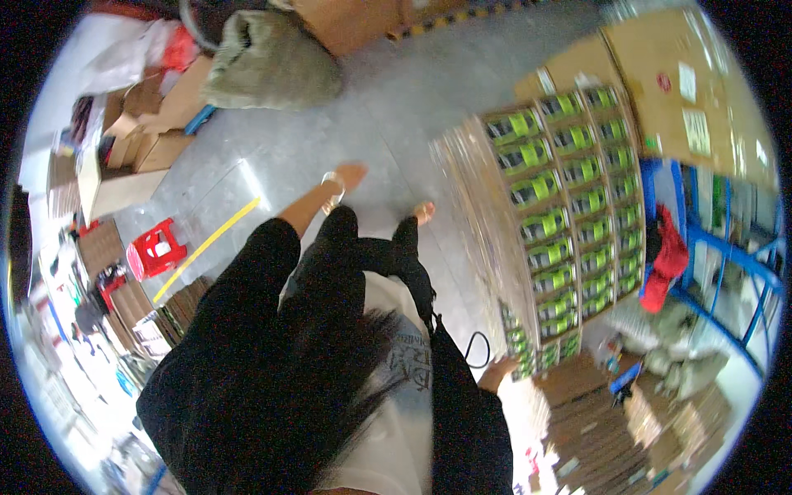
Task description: The recorder picks up a tray of toy cars, walks across a warehouse floor, sets it down on a table, and uses tweezers to inspect/apply stickers to the underside of individual cars.
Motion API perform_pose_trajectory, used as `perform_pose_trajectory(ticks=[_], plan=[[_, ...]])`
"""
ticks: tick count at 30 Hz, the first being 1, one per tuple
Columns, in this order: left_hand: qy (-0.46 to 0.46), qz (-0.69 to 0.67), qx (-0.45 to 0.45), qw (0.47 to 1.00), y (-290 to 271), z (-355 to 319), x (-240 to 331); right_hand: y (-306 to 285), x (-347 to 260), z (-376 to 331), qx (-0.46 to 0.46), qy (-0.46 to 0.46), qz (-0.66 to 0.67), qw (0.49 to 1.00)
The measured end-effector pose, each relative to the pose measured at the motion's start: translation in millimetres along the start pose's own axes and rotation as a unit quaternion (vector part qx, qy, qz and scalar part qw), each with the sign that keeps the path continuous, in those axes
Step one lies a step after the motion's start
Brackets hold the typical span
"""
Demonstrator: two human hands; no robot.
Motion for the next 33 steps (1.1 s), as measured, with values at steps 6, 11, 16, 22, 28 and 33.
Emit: perform_pose_trajectory(ticks=[6,11,16,22,28,33], plan=[[-0.265,-0.198,-0.191,0.924,218,-316,-135,-321,104,42,-0.030,0.037,0.327,0.944],[-0.384,-0.710,0.132,0.575,308,-402,-126,-575,146,-14,-0.010,-0.073,0.532,0.843],[-0.395,-0.524,0.061,0.752,304,-533,-256,-830,116,-141,-0.050,-0.272,0.645,0.713],[-0.405,-0.575,0.313,0.639,209,-631,-348,-1001,69,-235,-0.220,-0.457,0.701,0.501],[-0.436,-0.570,0.149,0.680,288,-657,-456,-1295,32,-329,-0.229,-0.578,0.636,0.458],[-0.450,-0.662,0.168,0.576,337,-684,-477,-1461,24,-362,-0.181,-0.628,0.551,0.520]])
Point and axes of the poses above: each hand's wrist, its own z-axis towards the middle knuckle, its own y-axis out of the palm, x = y × z, the point moved 7 cm from there along z, towards the middle knuckle, and after that the axes turned 10 degrees about y, right-handed, at the moved point
